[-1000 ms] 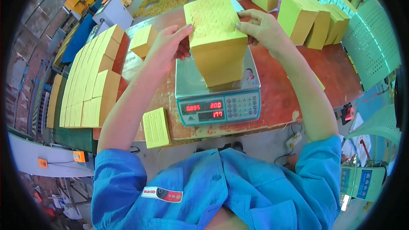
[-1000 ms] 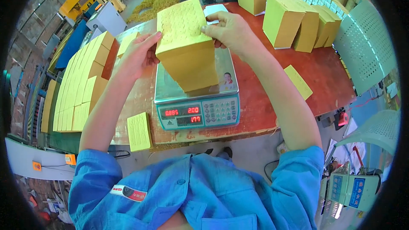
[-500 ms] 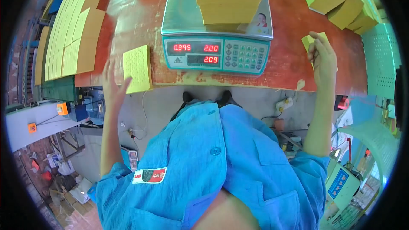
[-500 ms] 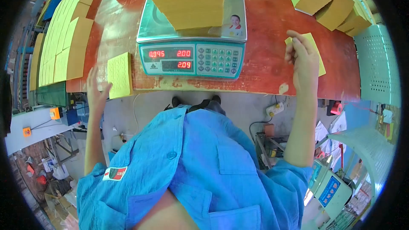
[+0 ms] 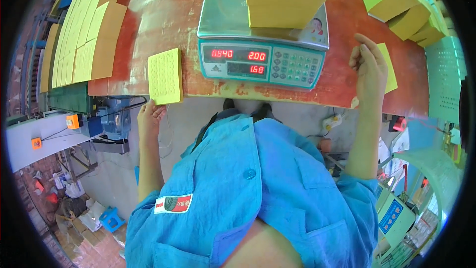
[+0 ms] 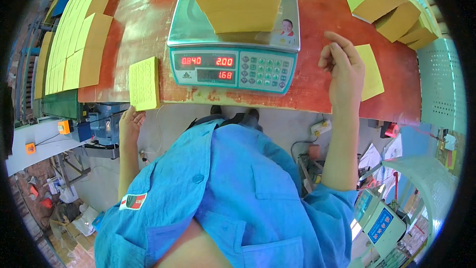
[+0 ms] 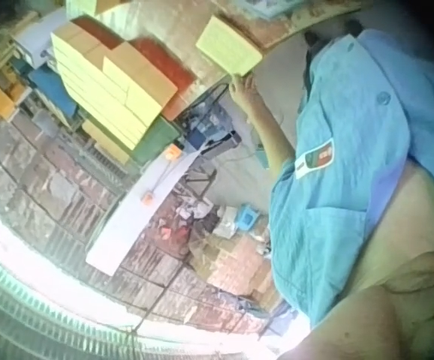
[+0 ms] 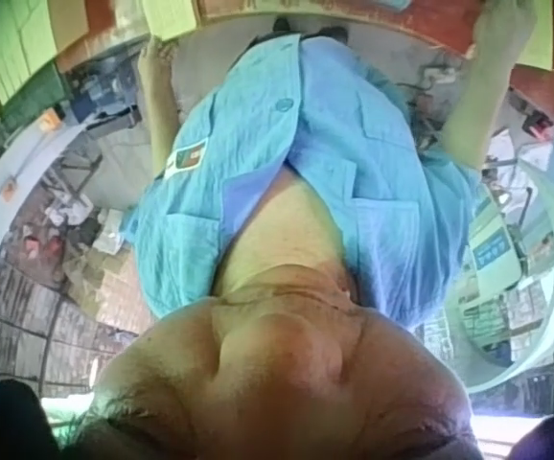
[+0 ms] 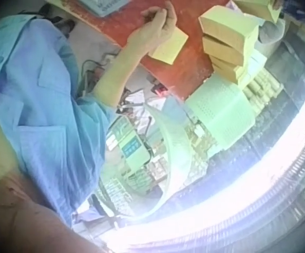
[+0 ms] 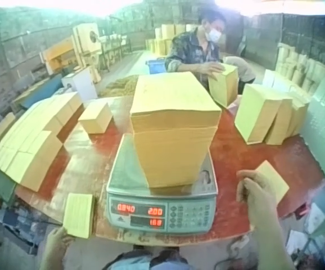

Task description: Weighing and organizing stacks of yellow paper products on a digital scale.

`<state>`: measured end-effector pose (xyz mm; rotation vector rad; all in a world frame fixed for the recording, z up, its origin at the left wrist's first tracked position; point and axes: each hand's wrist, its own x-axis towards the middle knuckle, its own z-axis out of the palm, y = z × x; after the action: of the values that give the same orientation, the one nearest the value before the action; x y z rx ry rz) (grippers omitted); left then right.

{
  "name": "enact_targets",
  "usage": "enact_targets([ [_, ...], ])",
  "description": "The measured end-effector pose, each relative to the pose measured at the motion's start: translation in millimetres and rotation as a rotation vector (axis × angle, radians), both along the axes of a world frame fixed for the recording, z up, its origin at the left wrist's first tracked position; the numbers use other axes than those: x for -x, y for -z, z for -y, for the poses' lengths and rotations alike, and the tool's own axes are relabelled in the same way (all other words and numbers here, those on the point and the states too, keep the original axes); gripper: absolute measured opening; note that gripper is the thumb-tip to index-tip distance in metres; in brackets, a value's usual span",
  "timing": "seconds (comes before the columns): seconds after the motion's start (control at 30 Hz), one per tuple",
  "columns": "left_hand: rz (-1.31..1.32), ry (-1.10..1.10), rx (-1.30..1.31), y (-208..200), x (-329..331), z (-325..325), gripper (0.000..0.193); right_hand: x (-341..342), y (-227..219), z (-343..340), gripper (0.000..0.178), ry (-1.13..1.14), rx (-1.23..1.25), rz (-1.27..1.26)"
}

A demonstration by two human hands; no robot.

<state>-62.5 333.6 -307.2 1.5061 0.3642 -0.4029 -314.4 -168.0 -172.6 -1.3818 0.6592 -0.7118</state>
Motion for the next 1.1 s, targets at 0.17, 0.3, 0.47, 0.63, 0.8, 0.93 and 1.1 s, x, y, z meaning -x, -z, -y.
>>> enact_targets([
  [0.17, -0.165, 0.159, 0.103, -4.5, -9.7, -9.5, 0.019, -2.8, 3.2, -11.8, 0.024, 0.061, -0.044, 0.065],
  [0.3, -0.233, 0.297, 0.205, -27.8, -9.5, -1.4, 0.02, -12.6, -1.9, -34.6, 0.025, 0.111, -0.079, 0.078],
  [0.47, -0.258, 0.336, 0.298, -43.2, -12.8, 10.1, 0.03, -20.8, -5.6, -80.2, 0.025, -0.066, 0.011, 0.089],
  [0.63, -0.232, 0.372, 0.521, -66.5, -0.2, 20.4, 0.039, -79.2, 19.4, -171.7, 0.036, -0.692, -0.317, -0.158],
  [0.8, -0.015, 0.341, 0.381, -114.6, 21.9, 41.6, 0.048, -140.1, 10.8, -217.1, 0.056, -0.925, -0.324, -0.069],
  [0.93, 0.152, 0.463, 0.303, -168.7, 33.8, 69.8, 0.043, -144.2, -19.7, -213.7, 0.044, -0.725, -0.138, 0.197],
  [1.1, 0.398, 0.468, 0.357, -250.1, 16.7, 157.6, 0.028, -112.4, -120.5, -148.8, 0.033, -0.496, 0.247, 0.218],
])
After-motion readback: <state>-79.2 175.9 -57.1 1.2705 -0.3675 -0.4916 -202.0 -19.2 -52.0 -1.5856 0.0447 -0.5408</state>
